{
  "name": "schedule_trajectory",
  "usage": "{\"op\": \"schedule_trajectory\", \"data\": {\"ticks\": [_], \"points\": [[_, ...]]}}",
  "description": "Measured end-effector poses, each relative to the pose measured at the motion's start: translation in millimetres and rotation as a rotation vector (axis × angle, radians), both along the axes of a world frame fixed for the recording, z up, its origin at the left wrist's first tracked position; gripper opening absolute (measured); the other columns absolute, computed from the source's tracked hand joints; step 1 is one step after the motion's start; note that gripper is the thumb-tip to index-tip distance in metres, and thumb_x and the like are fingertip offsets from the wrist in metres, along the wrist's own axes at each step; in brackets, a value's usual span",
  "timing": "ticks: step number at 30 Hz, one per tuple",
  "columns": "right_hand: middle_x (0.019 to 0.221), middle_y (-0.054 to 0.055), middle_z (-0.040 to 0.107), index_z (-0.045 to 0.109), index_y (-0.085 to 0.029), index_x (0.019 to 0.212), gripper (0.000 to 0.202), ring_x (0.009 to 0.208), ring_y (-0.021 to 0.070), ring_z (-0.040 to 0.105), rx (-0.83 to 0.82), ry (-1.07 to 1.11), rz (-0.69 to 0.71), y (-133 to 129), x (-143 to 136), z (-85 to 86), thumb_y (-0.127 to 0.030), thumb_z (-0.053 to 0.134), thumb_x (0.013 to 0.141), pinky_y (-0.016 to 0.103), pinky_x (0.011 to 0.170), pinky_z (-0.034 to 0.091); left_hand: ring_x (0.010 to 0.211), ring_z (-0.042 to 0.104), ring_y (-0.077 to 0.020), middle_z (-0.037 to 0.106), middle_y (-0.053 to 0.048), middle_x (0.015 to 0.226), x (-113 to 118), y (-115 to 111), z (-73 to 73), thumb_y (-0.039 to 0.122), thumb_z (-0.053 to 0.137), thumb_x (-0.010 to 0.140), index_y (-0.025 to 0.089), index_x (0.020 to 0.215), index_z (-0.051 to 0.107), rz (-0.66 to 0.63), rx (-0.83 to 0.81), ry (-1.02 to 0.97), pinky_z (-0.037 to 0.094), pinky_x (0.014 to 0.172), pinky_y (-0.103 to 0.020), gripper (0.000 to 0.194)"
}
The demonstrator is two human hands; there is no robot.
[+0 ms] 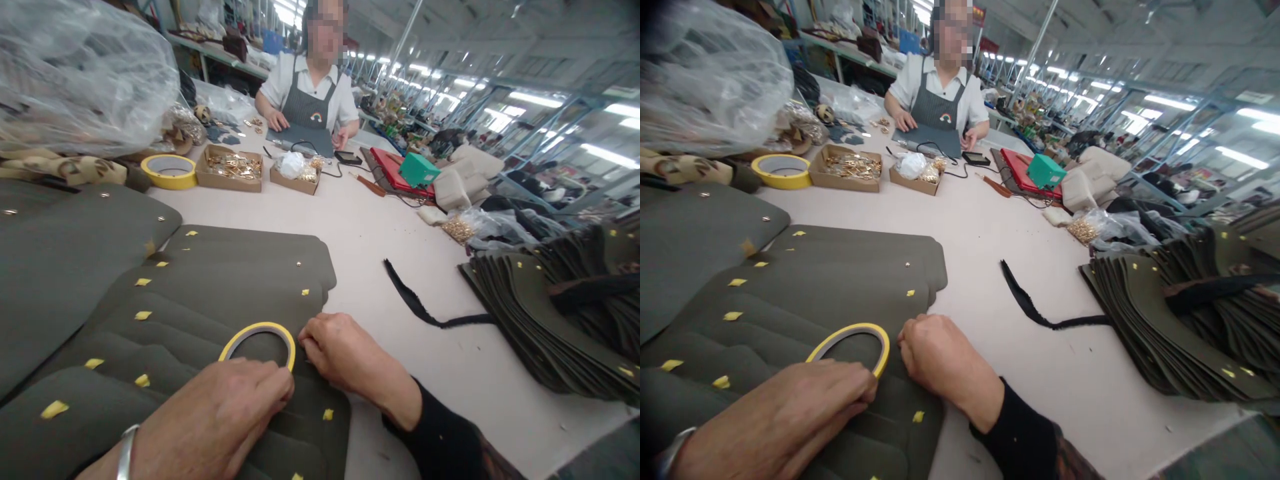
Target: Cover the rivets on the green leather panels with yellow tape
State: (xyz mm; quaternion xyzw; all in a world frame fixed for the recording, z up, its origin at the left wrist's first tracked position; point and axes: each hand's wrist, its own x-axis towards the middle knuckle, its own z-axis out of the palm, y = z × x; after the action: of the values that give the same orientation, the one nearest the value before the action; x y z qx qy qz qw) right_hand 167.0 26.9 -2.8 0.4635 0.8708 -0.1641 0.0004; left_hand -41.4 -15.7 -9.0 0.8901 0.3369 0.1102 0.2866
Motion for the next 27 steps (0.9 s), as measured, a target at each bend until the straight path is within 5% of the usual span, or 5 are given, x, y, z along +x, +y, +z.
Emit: {"op": "schedule_trajectory", "data": {"ticks": [7, 11, 17, 27], "points": [[0.073, 0.006, 0.074, 0.073, -0.017, 0.074, 0.019, 0.067, 0.0169, 0.065, -0.117, 0.047, -0.266, 4, -8, -3.2, -0.019, 0.057, 0.084, 0.026, 0.059, 0.038, 0.073, 0.061, -0.0153, 0.064, 0.002, 0.083, -10, 8, -3.6, 0.021, 0.035, 0.098, 0.025, 0.096, 0.054, 0.147, 0.132, -0.085, 0.044, 0.065, -0.027, 0.02], [0.075, 0.005, 0.074, 0.073, -0.019, 0.076, 0.019, 0.07, 0.018, 0.066, -0.144, 0.105, -0.297, 1, -8, -1.5, -0.024, 0.058, 0.086, 0.026, 0.062, 0.04, 0.079, 0.061, -0.0169, 0.064, 0.0, 0.089, -16, 19, -3.9, 0.023, 0.035, 0.099, 0.024, 0.102, 0.055, 0.216, 0.236, -0.064, 0.045, 0.07, -0.029, 0.02], [0.09, 0.007, 0.074, 0.066, -0.017, 0.105, 0.019, 0.079, 0.0183, 0.068, -0.163, 0.267, -0.302, -20, 9, 4.1, -0.021, 0.054, 0.09, 0.026, 0.07, 0.045, 0.079, 0.055, -0.0211, 0.06, -0.003, 0.085, -9, 14, -9.1, 0.021, 0.032, 0.098, 0.024, 0.094, 0.056, 0.176, 0.14, 0.147, 0.044, 0.071, -0.035, 0.025], [0.074, -0.002, 0.068, 0.061, -0.025, 0.103, 0.016, 0.067, 0.015, 0.064, -0.393, 0.416, -0.419, -81, 22, 8.3, -0.022, 0.047, 0.095, 0.023, 0.059, 0.045, 0.078, 0.054, -0.02, 0.06, -0.001, 0.085, -7, 13, -0.7, 0.028, 0.034, 0.098, 0.025, 0.091, 0.056, 0.14, -0.012, 0.124, 0.041, 0.073, -0.035, 0.024]]}}
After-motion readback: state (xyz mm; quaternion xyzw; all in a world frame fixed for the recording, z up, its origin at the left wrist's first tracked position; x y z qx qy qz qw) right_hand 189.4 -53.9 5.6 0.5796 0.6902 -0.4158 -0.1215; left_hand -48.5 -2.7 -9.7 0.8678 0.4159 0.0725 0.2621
